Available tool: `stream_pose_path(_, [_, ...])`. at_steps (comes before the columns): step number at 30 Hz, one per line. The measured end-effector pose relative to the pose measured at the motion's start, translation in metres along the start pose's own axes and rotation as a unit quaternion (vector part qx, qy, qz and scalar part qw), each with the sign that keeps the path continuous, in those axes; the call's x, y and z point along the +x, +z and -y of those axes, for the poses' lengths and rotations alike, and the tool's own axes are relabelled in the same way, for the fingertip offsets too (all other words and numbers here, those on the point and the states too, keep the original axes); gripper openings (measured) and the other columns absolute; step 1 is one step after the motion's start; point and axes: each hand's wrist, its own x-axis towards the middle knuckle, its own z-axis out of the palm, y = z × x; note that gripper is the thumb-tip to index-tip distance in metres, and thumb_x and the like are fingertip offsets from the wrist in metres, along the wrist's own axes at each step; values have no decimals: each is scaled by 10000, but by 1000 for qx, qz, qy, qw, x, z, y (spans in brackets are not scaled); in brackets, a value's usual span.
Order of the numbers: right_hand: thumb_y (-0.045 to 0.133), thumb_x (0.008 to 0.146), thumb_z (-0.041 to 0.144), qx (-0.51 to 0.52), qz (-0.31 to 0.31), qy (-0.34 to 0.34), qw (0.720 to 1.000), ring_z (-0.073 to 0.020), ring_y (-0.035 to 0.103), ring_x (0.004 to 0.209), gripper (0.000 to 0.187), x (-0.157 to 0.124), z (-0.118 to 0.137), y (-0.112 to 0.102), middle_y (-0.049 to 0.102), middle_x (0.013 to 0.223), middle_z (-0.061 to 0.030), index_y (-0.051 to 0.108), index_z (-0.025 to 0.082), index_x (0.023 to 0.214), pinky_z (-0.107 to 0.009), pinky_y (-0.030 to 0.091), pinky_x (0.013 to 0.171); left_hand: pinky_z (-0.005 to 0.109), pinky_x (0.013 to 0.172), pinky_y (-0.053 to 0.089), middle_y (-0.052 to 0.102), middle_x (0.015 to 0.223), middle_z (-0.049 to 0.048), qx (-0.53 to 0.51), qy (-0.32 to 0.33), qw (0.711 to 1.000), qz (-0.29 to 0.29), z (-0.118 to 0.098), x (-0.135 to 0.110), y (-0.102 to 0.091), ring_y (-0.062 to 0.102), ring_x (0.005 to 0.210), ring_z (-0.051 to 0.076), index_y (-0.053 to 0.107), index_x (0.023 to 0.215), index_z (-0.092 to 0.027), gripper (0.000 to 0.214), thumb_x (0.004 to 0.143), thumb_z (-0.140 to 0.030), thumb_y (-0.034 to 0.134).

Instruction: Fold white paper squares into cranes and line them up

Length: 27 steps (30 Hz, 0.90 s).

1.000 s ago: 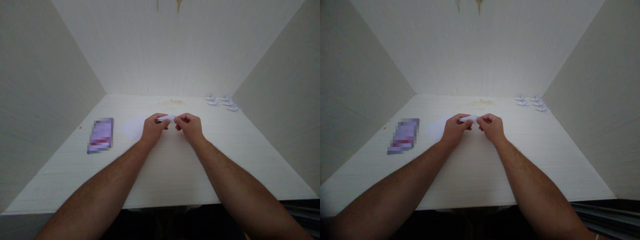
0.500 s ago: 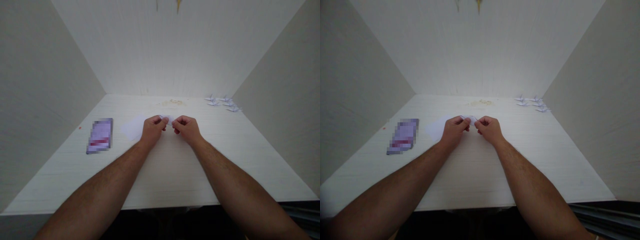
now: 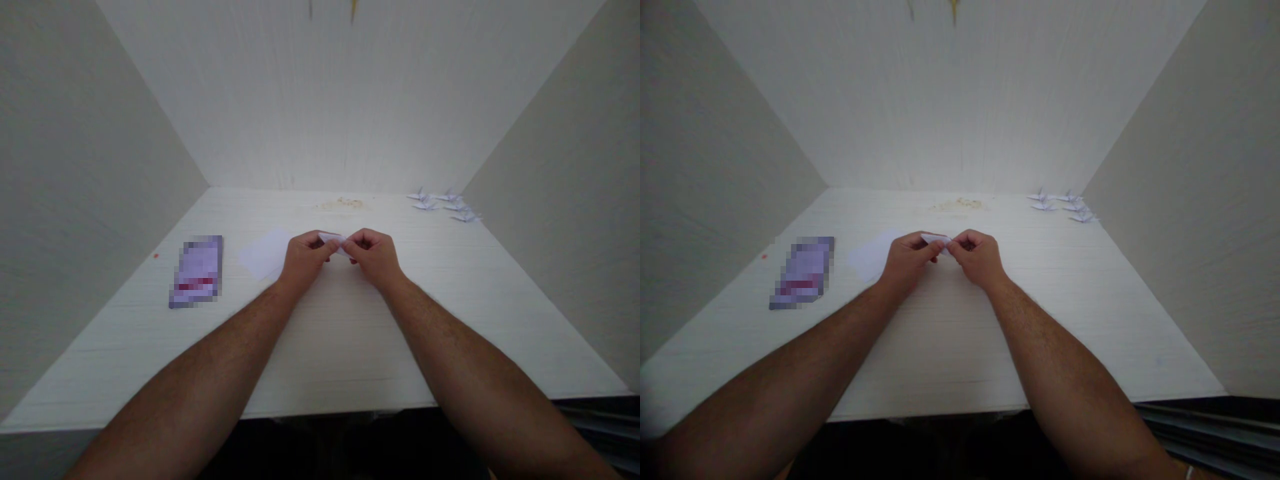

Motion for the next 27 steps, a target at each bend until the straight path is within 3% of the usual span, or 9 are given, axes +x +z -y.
stream_pose_path(8, [691,741,359,2,11,20,1000,-90,492,452,214,-1,0,-1,575,504,32,604,187,647,-235,366,463,245,549,419,598,568,4,2,0,1000,-2,-1,0,-1,530,552,110,677,636,-160,295,799,-405,666])
stream_pose_path(16, [703,750,389,-3,39,30,999,-90,487,448,238,-3,2,-2,575,497,28,625,181,664,-233,367,457,252,562,459,653,725,42,-95,-10,995,-4,9,4,0,552,607,118,699,726,-151,295,798,-435,668])
stream_pose_path(27, [739,697,388,-35,59,20,997,-90,468,495,226,-2,-2,-3,588,559,30,649,180,704,-238,348,484,248,552,471,626,638,17,-85,-15,995,-40,9,6,2,558,565,108,644,692,-158,298,780,-439,695])
